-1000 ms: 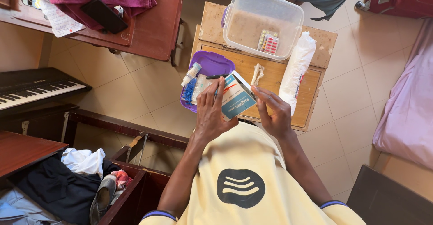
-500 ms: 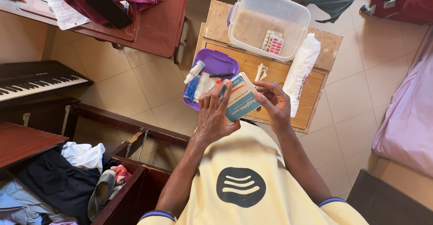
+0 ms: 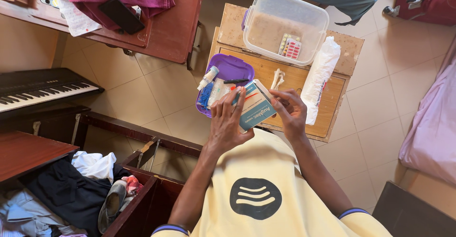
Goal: The person organizes various medicines and medical supplies on a wooden table. They remove blister packs and boxes from a plastic bag, inspect them, and place them into a clear plastic container. The person also handles a purple tray containing other medical items.
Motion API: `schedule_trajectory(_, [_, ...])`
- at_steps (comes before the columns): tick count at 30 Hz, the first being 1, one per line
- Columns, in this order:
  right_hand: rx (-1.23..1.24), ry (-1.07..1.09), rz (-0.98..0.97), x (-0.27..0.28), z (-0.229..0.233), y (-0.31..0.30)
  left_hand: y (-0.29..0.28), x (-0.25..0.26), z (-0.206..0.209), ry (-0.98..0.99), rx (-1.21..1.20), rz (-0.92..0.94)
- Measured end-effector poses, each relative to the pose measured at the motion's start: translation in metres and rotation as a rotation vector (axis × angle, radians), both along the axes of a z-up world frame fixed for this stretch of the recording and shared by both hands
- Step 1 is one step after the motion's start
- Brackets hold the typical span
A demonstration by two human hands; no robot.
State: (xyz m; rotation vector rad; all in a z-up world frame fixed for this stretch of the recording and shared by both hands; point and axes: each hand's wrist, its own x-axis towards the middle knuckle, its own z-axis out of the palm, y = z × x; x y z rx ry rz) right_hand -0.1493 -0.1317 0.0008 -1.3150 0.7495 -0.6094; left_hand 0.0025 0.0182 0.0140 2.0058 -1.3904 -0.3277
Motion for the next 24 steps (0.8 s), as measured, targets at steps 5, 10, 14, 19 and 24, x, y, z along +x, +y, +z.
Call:
schedule_trajectory(5, [-0.11, 0.018, 0.042, 0.002, 0.002, 0.003, 0.003, -0.005, 0.001, -0.044, -0.004, 0.033])
schedule_trajectory(10, [-0.173, 0.046, 0.143, 0.005, 0.01, 0.004, 0.006, -0.007, 0.001, -0.069, 0.027, 0.097])
schedule_trajectory(14, [-0.576, 0.224, 0.262, 0.018, 0.025, 0.013, 0.011, -0.006, 0.0, -0.095, -0.035, 0.207])
schedule_trajectory(19, [-0.463, 0.209, 0.298, 0.027, 0.027, 0.001, 0.02, -0.004, -0.002, -0.066, -0.025, 0.225])
schedule_trajectory(24, [-0.601, 0.102, 0.271, 0.024, 0.033, -0.001, 0.016, -0.014, 0.001, -0.118, -0.047, 0.261])
